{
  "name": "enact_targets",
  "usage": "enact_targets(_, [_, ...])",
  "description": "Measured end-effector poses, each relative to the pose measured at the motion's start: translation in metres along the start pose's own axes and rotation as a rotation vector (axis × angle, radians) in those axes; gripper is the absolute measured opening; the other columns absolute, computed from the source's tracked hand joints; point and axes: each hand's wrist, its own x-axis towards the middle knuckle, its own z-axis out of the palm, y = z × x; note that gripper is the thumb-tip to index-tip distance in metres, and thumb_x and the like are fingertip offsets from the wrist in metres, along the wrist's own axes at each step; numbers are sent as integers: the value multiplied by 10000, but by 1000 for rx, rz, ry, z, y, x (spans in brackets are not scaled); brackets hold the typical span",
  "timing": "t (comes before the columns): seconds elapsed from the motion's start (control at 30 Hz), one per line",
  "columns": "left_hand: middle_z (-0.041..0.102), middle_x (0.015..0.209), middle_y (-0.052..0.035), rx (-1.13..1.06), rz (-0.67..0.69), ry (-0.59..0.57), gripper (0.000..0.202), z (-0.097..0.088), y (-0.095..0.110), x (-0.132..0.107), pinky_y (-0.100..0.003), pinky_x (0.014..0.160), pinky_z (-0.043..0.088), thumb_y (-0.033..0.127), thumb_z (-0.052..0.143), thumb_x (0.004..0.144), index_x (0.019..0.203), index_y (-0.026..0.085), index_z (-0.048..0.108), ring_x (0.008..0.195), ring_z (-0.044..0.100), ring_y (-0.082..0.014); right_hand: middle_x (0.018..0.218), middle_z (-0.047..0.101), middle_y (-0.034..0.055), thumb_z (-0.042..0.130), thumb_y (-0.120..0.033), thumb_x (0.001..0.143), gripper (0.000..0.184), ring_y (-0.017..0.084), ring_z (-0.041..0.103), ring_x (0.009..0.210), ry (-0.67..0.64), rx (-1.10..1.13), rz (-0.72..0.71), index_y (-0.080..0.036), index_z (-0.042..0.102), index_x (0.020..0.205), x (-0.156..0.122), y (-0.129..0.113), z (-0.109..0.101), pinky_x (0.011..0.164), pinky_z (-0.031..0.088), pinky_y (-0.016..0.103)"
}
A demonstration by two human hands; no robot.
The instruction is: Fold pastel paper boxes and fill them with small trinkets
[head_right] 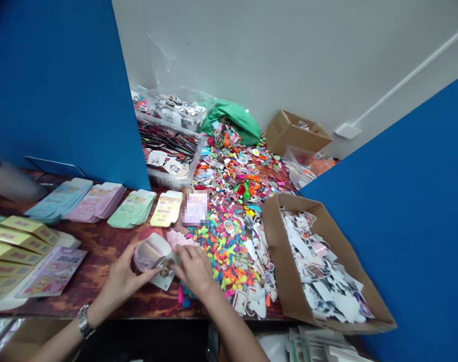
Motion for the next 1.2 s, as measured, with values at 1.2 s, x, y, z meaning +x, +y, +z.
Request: enact_targets(1.2, [583, 1253, -103, -140, 186, -66, 631, 0, 10, -2, -450, 970, 515, 334, 746, 759, 1301, 252, 435, 1149, 596, -272, 949, 700, 61, 522, -220, 948, 221, 225, 637, 897, 55, -265, 195, -244, 676, 1104, -14, 76, -11, 769, 490, 309])
